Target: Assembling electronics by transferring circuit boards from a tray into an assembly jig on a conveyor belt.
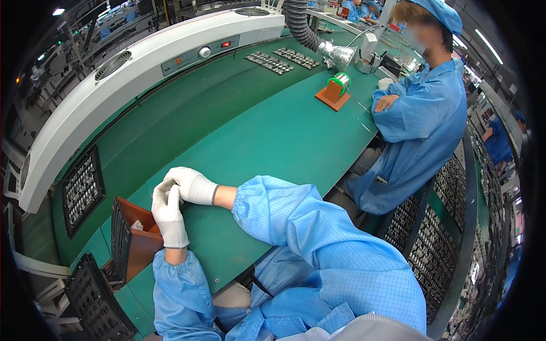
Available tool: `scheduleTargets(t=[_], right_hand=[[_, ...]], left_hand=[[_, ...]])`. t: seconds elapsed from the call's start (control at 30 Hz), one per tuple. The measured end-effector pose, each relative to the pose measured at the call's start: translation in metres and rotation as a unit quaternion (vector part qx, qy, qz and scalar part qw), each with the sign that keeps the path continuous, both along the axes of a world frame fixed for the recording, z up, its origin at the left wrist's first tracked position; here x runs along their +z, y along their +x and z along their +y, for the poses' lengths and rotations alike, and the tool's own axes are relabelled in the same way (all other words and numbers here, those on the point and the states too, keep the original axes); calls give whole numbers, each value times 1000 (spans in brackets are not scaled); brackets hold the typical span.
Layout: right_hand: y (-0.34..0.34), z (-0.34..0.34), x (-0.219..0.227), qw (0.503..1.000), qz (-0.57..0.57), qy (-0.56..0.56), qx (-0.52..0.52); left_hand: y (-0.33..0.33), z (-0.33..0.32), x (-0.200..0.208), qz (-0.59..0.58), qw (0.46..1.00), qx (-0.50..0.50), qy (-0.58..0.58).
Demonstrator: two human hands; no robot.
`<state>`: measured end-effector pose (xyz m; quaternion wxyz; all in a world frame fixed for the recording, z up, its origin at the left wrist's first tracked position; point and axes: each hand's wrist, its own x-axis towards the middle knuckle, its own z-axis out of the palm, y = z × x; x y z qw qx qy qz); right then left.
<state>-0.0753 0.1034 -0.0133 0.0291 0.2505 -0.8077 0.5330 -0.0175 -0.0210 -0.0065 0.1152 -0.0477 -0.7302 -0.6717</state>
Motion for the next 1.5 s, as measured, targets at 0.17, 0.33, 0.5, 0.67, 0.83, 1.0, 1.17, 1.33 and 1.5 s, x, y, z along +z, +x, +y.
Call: scheduleTargets(t=[0.17, 0.33, 0.5, 0.67, 0.83, 1.0, 1.17, 1.33, 1.5], right_hand=[[0, 0, 0, 1000, 3, -4, 0], [5, -4, 6, 1000, -18, -14, -6], [4, 4, 11, 1000, -25, -14, 1], [4, 3, 12, 1000, -25, -16, -5], [9, 6, 11, 1000, -19, -9, -1], [10, 5, 15, 1000, -10, 1, 6], [10, 7, 12, 1000, -5, 6, 3], [10, 7, 12, 1000, -9, 7, 3], [9, 5, 10, 1000, -17, -13, -4]], left_hand=[[0, 1, 0, 0, 1000, 0, -2], [0, -5, -3, 0, 1000, 5, -8], [0, 1, -2, 8, 1000, -10, 18], [3, 8, 11, 3, 1000, 20, 15], [9, 10, 12, -12, 1000, 21, 8], [11, 9, 14, -2, 1000, 20, 13], [8, 10, 9, -14, 999, 20, 24], [9, 10, 9, -11, 1000, 14, 21], [8, 8, 9, -4, 1000, 18, 17]])
